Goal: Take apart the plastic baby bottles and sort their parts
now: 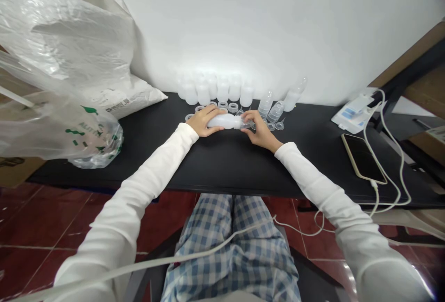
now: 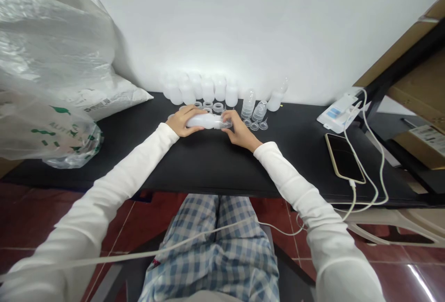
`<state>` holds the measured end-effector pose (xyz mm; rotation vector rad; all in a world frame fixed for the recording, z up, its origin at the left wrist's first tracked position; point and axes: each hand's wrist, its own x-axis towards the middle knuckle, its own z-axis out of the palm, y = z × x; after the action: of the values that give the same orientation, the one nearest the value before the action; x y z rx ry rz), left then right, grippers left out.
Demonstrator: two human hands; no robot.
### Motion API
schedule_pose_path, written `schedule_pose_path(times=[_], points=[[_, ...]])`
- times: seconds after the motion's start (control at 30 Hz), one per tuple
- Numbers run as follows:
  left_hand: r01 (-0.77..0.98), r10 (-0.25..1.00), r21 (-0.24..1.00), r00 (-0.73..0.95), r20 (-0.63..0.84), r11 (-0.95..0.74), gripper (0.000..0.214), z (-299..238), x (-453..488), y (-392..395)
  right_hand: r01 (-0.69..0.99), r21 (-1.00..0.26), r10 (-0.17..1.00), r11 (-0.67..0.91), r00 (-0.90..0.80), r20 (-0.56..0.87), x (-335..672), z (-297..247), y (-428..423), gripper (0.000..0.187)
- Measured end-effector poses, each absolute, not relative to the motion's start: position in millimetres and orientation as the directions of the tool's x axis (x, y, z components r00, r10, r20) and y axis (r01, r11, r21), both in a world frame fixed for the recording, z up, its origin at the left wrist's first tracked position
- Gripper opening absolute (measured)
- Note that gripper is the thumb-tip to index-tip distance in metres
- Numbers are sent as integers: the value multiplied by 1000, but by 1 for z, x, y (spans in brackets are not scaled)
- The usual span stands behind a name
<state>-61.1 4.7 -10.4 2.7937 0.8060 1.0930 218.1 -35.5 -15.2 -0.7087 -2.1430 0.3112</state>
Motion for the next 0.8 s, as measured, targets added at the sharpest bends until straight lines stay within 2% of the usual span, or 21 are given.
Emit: schedule_pose_path(times=[0.07, 0.13, 0.2, 0.27, 0.3, 0.37, 0.47, 0.53, 0.6, 0.73, 0.8], points=[[423, 521, 313, 593, 614, -850, 63, -10, -59, 4, 393, -410, 567, 823, -528, 632, 219, -15, -38, 11], [387, 623, 490, 534, 571, -781, 59, -10, -54, 3, 405, -412, 577, 816, -527, 624, 217, -15, -41, 12], [314, 748, 707, 480, 458, -634, 57, -12, -48, 2, 408, -427, 589, 807, -496, 638, 213, -15, -45, 20], [217, 830, 867, 461, 314, -449, 57, -15, -40, -3, 429, -433, 599, 793, -420, 681, 206, -14, -48, 27], [174, 850, 909, 454, 267, -378, 57, -16, -35, -6, 452, -435, 608, 779, -370, 703, 203, -12, -49, 27], [111, 871, 936, 415, 262, -335, 53, -17, -25, -13, 519, -450, 642, 727, -279, 714, 199, -9, -51, 28], [143, 856, 869, 308, 415, -473, 48, -15, -13, -23, 609, -510, 736, 607, -189, 650, 196, -5, -50, 31], [232, 784, 752, 263, 562, -617, 49, -13, -9, -27, 642, -569, 797, 513, -110, 594, 196, -4, -49, 32], [337, 680, 592, 298, 670, -732, 48, -12, -10, -28, 634, -653, 857, 415, -31, 514, 196, -5, -48, 33], [477, 506, 277, 463, 727, -834, 39, -13, -18, -24, 583, -781, 970, 223, -52, 239, 195, -9, -43, 42], [515, 493, 221, 484, 723, -829, 38, -14, -21, -22, 573, -786, 972, 231, -101, 212, 196, -10, -41, 48]])
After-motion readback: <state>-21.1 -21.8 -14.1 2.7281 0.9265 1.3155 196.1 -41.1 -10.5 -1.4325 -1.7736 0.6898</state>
